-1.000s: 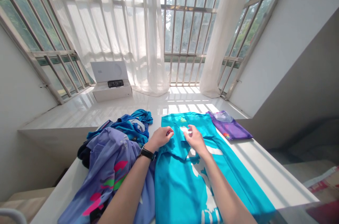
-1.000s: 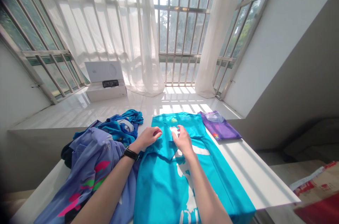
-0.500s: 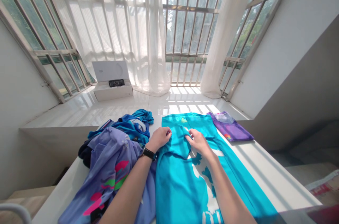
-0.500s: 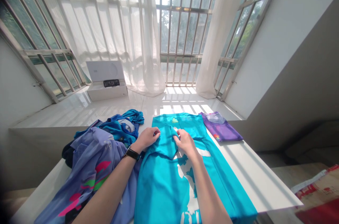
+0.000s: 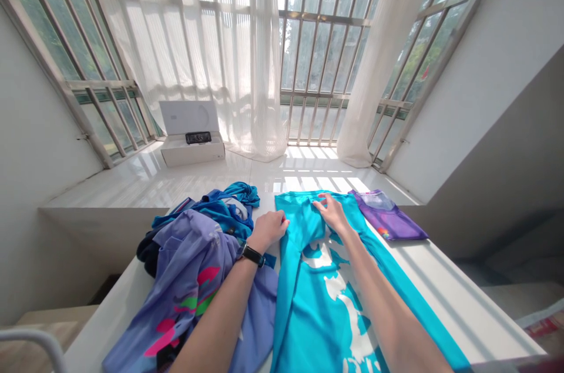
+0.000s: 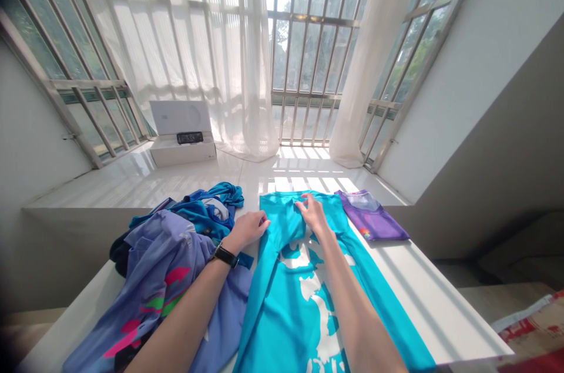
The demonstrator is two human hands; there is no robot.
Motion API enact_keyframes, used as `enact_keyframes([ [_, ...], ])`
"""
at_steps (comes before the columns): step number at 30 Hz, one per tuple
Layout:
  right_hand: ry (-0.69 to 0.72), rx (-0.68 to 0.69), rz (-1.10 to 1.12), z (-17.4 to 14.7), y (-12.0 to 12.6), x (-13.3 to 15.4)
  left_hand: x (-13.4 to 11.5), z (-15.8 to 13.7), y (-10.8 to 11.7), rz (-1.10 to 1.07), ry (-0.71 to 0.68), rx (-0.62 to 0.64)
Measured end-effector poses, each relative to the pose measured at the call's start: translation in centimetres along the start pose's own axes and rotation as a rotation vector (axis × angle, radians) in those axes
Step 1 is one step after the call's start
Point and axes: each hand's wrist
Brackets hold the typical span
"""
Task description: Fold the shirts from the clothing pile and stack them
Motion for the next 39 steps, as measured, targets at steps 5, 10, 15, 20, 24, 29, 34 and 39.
enact_keyframes([
  [5, -0.025, 0.081, -0.035, -1.4, -1.7, -1.8, 0.2, 0.0, 0.2, 0.010, 0.015, 0.030],
  [10, 0.037, 0.095, -0.059, -2.0, -2.0, -2.3, 0.0, -0.2, 0.3, 0.052, 0.063, 0.051],
  [15, 0.019, 0.051, -0.051, -2.2, -1.5, -2.3, -0.6, -0.3, 0.9, 0.134, 0.110, 0.062],
  [20, 0.013, 0.036, -0.029, -2.4, -1.6, -2.4, -1.7, 2.8, 2.0, 0.142, 0.057, 0.029],
  [24, 0.009, 0.030, -0.009, -2.4, -1.6, -2.4, -1.4, 6.5, 2.0, 0.114, 0.010, 0.039],
  [29, -0.011, 0.010, 0.015, -2.2, -1.6, -2.5, 0.8, 8.0, 0.9, 0.086, 0.010, 0.049],
  [34, -0.061, -0.027, 0.041, -1.6, -1.9, -3.0, 2.5, 7.8, 0.2, 0.066, 0.060, -0.019],
  [39, -0.091, -0.008, 0.081, -1.4, -2.0, -3.3, 2.7, 8.1, -0.3, 0.046, 0.096, -0.061],
])
Point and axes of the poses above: each hand's wrist, its own z-axis towards the middle knuckle, its own y-axis out of the back of the hand, x = y × z, and after that the axes turned 10 degrees about -z, right-handed
